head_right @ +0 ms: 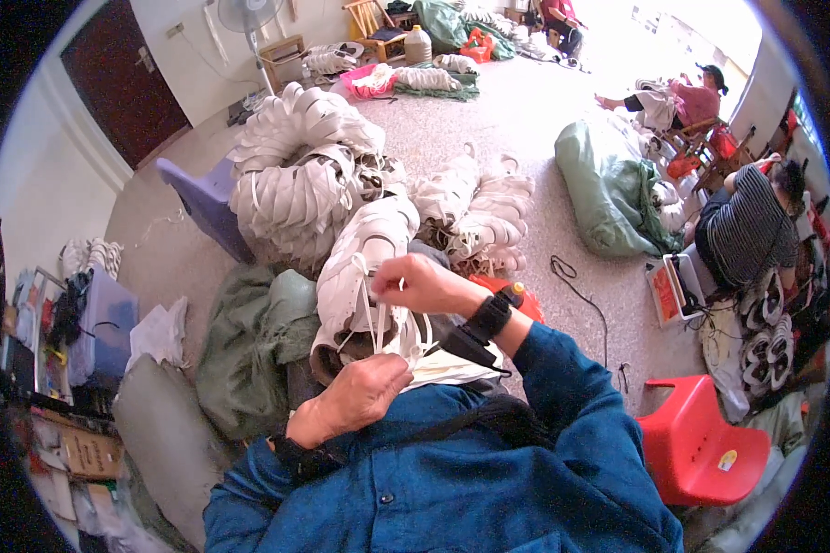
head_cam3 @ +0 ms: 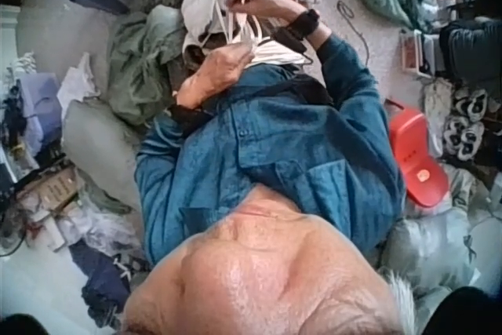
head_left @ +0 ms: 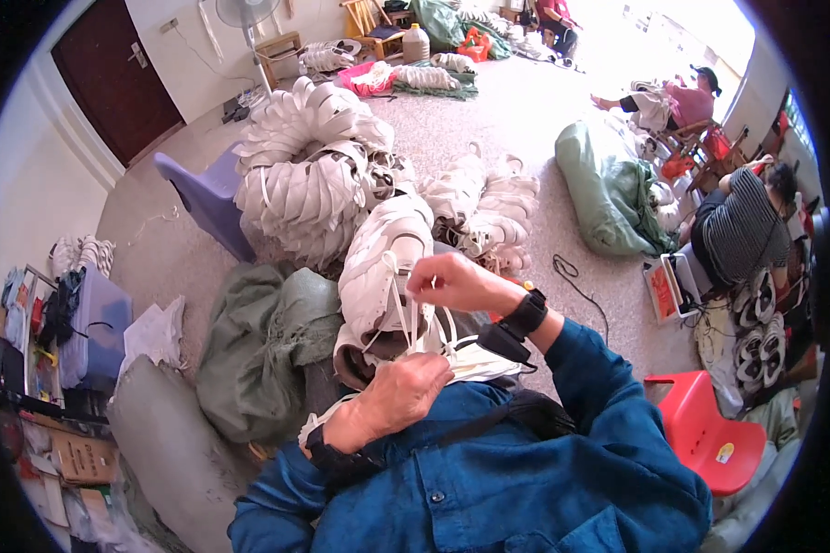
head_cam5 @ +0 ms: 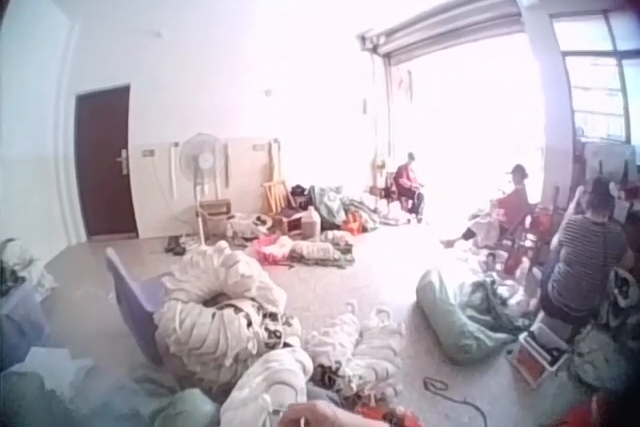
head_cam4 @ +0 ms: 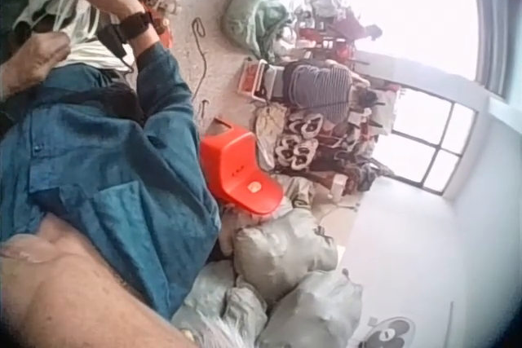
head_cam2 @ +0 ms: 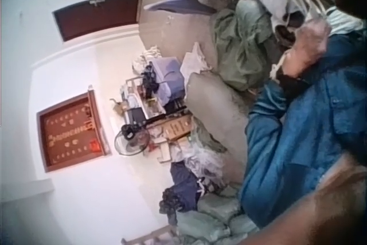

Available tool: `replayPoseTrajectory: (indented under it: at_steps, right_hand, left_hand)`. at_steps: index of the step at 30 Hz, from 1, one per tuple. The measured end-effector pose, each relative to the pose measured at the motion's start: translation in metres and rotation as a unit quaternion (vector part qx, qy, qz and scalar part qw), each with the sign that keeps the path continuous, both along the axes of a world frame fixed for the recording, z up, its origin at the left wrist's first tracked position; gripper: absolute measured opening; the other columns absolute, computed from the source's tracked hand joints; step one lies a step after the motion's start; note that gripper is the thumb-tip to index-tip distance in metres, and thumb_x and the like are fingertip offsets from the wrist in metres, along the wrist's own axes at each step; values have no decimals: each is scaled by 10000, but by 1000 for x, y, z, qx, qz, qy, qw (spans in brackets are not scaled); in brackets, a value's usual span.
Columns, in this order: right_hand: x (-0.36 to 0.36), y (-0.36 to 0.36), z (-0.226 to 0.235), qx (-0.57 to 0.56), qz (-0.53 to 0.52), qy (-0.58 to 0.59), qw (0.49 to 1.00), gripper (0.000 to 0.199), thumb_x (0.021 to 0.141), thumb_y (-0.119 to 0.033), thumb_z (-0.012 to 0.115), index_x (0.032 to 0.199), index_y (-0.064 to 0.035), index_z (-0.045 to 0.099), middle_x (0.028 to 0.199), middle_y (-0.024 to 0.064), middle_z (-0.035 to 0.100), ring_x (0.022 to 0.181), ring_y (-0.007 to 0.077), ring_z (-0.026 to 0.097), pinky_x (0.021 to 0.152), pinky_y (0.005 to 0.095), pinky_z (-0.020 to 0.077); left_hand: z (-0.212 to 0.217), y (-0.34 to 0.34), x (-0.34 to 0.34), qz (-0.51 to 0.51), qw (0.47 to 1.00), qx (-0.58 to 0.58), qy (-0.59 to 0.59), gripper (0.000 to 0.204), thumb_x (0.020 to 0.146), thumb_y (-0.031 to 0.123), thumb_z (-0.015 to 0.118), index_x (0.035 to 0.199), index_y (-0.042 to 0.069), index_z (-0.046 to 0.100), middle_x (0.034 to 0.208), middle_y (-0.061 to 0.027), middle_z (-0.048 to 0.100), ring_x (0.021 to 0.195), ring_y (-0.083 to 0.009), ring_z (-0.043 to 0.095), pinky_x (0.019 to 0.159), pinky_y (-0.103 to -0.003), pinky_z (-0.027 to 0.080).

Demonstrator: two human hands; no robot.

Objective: The recorder is lacing a pair of white sneakers as part of a manufacturing or assembly process.

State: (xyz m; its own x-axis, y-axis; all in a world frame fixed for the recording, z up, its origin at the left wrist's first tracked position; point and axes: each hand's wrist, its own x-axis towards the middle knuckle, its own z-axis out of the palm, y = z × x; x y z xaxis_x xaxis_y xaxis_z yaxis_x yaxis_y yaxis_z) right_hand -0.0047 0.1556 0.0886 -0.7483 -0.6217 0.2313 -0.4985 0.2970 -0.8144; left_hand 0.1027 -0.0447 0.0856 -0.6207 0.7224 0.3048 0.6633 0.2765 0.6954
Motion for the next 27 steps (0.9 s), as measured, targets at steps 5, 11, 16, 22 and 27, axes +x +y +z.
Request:
replayPoseTrajectory:
  at_steps: [5, 11, 16, 22, 27]
  right_hand:
    - [-30, 0, -17, 0, -324, 224, 919, 71, 828, -39, 589, 894, -22, 608, 840, 188, 628, 771, 373, 627, 697, 428, 507]
    - [2, 34, -31, -59, -206, -20, 977, 106, 845, -91, 622, 871, 6, 589, 755, 79, 595, 714, 157, 580, 657, 321, 484]
    - [5, 45, -25, 50, -130, -36, 990, 143, 815, -26, 611, 958, -16, 603, 853, 36, 596, 792, 111, 558, 719, 258, 472]
    - [-22, 21, -20, -30, -118, 177, 977, 154, 810, -8, 603, 957, -29, 642, 1016, 112, 627, 993, 275, 597, 889, 367, 484]
    - [-38, -14, -16, 70, -99, 277, 953, 99, 801, -81, 651, 888, -75, 696, 1017, 96, 634, 1087, 302, 555, 954, 438, 419]
  left_hand:
    - [4, 0, 0, -2, 1000, 4, 16, 158, 944, 116, 584, 874, -19, 539, 808, -207, 540, 788, -410, 562, 696, -467, 456]
    - [2, -4, -2, 11, 1000, 5, 19, 155, 948, 126, 584, 882, -11, 554, 819, -203, 565, 811, -400, 583, 707, -466, 468]
    - [-3, -2, 0, 8, 1000, 18, 13, 155, 946, 118, 590, 885, -19, 549, 817, -207, 547, 796, -409, 565, 701, -467, 459]
    - [-2, -1, 0, 2, 1000, 15, 18, 149, 944, 116, 593, 892, -19, 554, 821, -207, 554, 802, -407, 569, 708, -469, 465]
    - [2, 0, 0, 3, 1000, 13, 23, 142, 935, 105, 595, 878, -15, 546, 796, -200, 539, 792, -401, 560, 697, -474, 461]
